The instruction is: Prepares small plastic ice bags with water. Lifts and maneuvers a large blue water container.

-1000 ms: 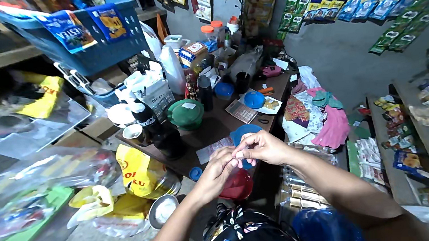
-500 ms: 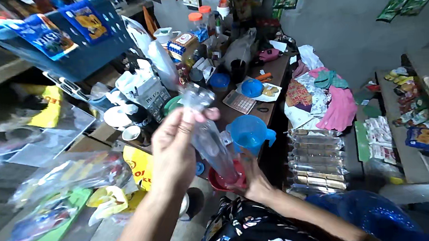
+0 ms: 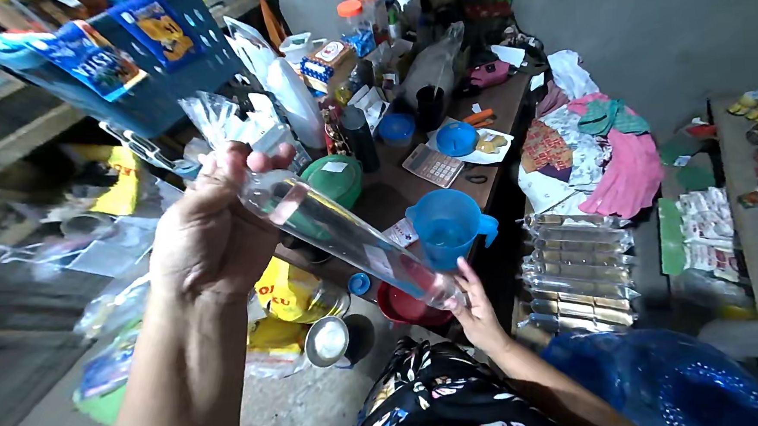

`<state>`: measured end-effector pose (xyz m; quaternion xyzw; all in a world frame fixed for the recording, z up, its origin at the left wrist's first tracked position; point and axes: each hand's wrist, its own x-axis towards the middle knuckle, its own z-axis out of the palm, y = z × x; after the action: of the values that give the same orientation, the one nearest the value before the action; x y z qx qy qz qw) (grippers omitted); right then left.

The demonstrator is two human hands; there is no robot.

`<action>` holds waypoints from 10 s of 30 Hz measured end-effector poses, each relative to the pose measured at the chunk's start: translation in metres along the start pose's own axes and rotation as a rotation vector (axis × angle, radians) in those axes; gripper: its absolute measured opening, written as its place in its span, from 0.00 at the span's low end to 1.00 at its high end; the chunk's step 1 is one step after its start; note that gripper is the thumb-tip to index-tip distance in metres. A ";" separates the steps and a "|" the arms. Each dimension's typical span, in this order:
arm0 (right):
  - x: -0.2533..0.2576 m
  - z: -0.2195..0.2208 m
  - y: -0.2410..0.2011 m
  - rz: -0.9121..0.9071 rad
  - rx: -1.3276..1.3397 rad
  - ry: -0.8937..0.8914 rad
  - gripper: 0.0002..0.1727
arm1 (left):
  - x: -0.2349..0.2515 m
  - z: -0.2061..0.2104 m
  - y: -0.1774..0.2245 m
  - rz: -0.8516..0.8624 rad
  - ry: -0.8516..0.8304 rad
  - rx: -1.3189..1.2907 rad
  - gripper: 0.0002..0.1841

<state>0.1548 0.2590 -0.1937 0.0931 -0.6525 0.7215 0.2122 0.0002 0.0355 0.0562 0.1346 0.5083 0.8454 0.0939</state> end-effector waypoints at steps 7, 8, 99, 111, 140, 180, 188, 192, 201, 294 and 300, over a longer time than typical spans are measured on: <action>0.004 0.002 -0.006 1.127 0.677 0.026 0.27 | -0.025 0.008 -0.019 -0.058 -0.120 0.050 0.18; -0.001 0.002 0.001 1.000 0.644 -0.018 0.26 | -0.027 0.011 -0.022 -0.082 -0.110 0.020 0.19; 0.007 -0.038 0.007 0.974 -0.271 -0.239 0.27 | -0.059 0.052 -0.066 0.037 -0.202 0.310 0.13; 0.056 -0.006 -0.096 0.278 -0.280 -0.103 0.20 | -0.068 0.051 -0.126 -0.039 -0.051 0.489 0.11; 0.086 -0.013 -0.073 -1.010 -0.907 -0.184 0.02 | -0.047 0.031 -0.089 -0.430 -0.298 0.426 0.08; 0.076 0.016 -0.069 0.135 -0.333 -0.068 0.10 | -0.060 -0.010 -0.174 0.778 -0.329 0.894 0.05; 0.079 0.013 -0.081 -0.133 -0.661 -0.145 0.07 | -0.065 -0.004 -0.162 0.414 -0.206 0.668 0.05; 0.082 0.019 -0.076 -0.249 -0.842 -0.157 0.08 | -0.068 -0.007 -0.163 0.377 -0.216 0.622 0.04; 0.085 0.020 -0.077 -0.213 -0.807 -0.187 0.06 | -0.072 -0.019 -0.165 0.398 -0.200 0.786 0.06; 0.074 0.040 -0.093 -0.616 -0.760 -0.241 0.08 | -0.050 -0.049 -0.182 0.273 -0.536 0.309 0.09; 0.070 0.035 -0.092 -0.634 -0.775 -0.091 0.08 | -0.042 -0.039 -0.170 0.358 -0.623 0.441 0.08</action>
<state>0.1268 0.2426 -0.0775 0.2324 -0.8207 0.3216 0.4112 0.0314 0.0692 -0.1170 0.4869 0.5929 0.6383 0.0636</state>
